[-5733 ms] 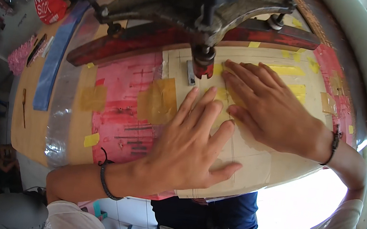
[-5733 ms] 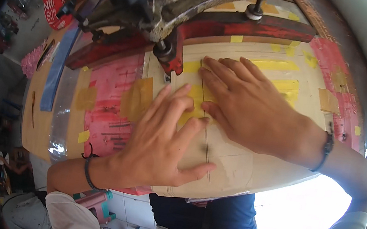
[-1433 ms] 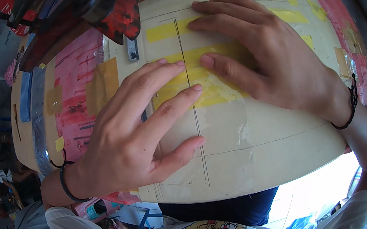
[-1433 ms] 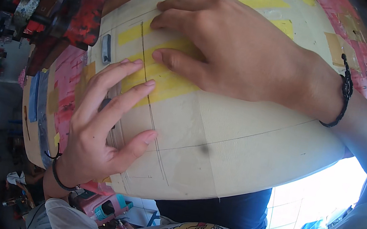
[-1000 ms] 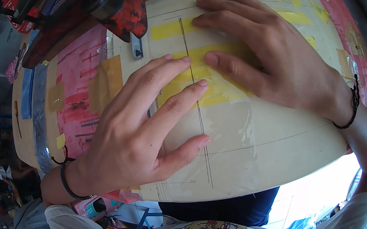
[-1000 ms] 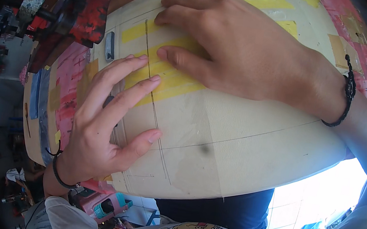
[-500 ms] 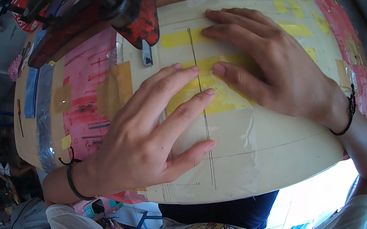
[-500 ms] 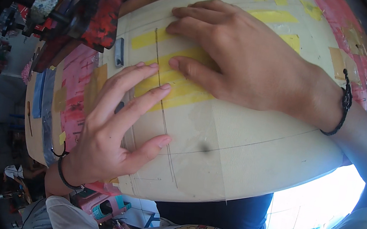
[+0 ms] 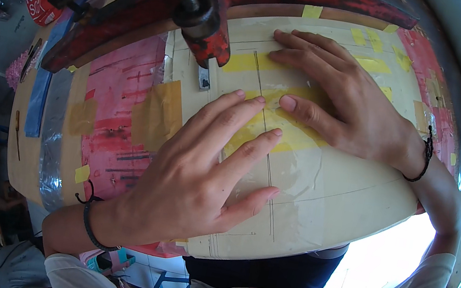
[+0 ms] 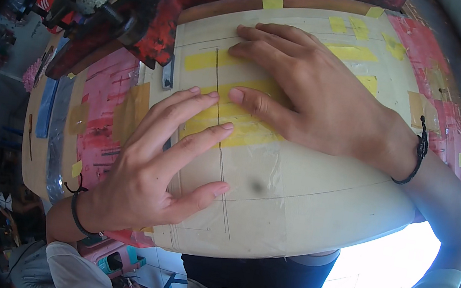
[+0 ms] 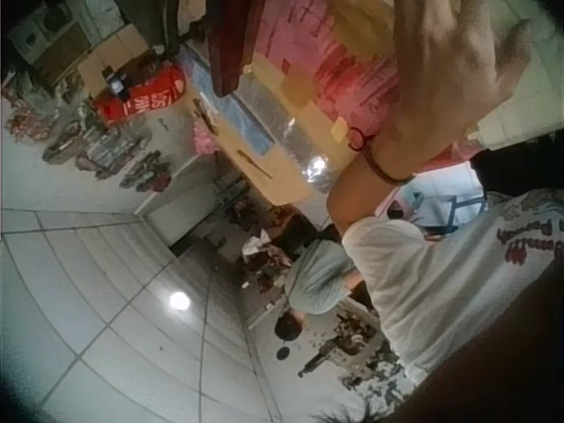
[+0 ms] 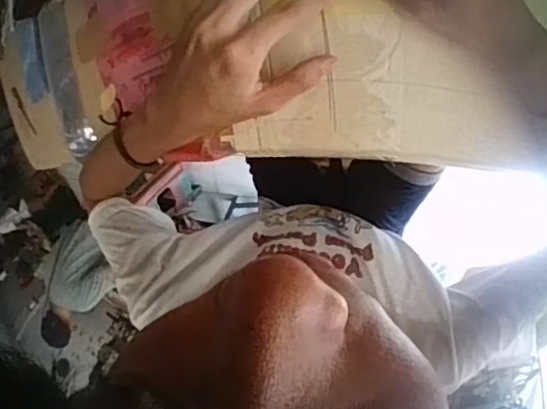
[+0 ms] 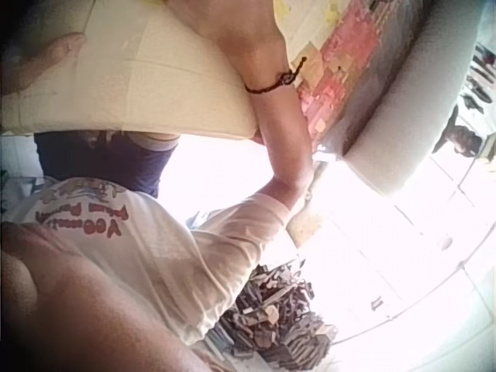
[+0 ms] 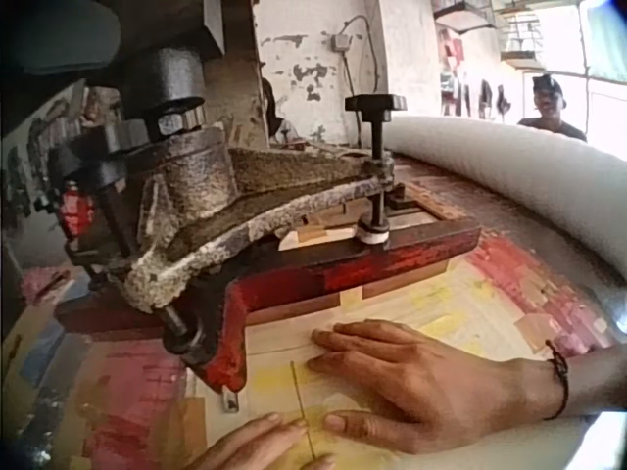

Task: The person positions plastic sleeves onto a template on a wooden table and uses a manual press machine to heat-seal them one by one.

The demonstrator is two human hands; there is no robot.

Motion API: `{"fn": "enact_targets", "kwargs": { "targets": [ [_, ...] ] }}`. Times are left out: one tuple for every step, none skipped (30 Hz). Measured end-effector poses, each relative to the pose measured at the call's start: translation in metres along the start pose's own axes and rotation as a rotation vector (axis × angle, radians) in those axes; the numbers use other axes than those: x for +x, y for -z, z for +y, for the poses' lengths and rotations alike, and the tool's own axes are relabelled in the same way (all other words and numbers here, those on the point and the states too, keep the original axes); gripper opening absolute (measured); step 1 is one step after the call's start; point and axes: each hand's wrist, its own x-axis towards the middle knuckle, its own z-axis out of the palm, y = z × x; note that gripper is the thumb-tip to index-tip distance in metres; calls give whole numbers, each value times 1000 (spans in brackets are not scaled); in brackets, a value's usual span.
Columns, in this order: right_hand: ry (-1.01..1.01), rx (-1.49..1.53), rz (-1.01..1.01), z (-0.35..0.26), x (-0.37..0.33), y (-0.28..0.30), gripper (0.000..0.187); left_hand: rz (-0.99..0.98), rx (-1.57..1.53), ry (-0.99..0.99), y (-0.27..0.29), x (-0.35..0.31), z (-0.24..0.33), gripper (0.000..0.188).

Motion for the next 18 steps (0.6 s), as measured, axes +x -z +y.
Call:
{"fn": "enact_targets", "kwargs": {
  "targets": [
    [3, -1, 7, 0, 0, 0, 52, 0, 8, 4, 0, 0, 0, 54],
    [6, -1, 14, 0, 1, 0, 52, -1, 17, 7, 0, 0, 0, 55],
    [-2, 1, 16, 0, 0, -1, 52, -8, 15, 4, 0, 0, 0, 55],
    [10, -6, 23, 1, 0, -1, 52, -7, 19, 9, -1, 1, 0, 55],
    [21, -14, 31, 2, -1, -1, 52, -5, 23, 13, -1, 2, 0, 55],
    [14, -13, 32, 2, -1, -2, 52, -11, 21, 10, -1, 2, 0, 55],
    [19, -10, 39, 3, -2, -3, 51, -13, 23, 9, -1, 3, 0, 55],
    [23, -7, 46, 4, -2, -4, 51, -15, 25, 8, -1, 3, 0, 55],
    [16, -7, 46, 4, -3, -4, 51, -19, 21, 5, -2, 4, 0, 55],
    [25, -3, 51, 5, -3, -4, 50, -22, 28, 3, -1, 3, 0, 56],
    [33, 0, 57, 5, -3, -4, 50, -25, 35, 2, -1, 3, 0, 56],
    [29, 2, 56, 5, -3, -4, 50, -29, 32, 1, -1, 3, 0, 56],
    [44, -2, 69, 5, -2, -4, 50, -32, 32, 2, 0, 3, 1, 56],
    [59, -5, 82, 5, -2, -5, 49, -34, 32, 4, 0, 3, 1, 56],
    [57, -4, 82, 5, -2, -5, 49, -36, 30, 3, 0, 3, 1, 56],
    [60, -5, 85, 5, -2, -6, 49, -34, 30, 4, -1, 3, 1, 56],
    [63, -6, 88, 5, -3, -6, 49, -31, 30, 4, -1, 2, 1, 56],
    [61, -6, 88, 5, -3, -6, 49, -32, 29, 4, -1, 3, 1, 56]
  ]
}}
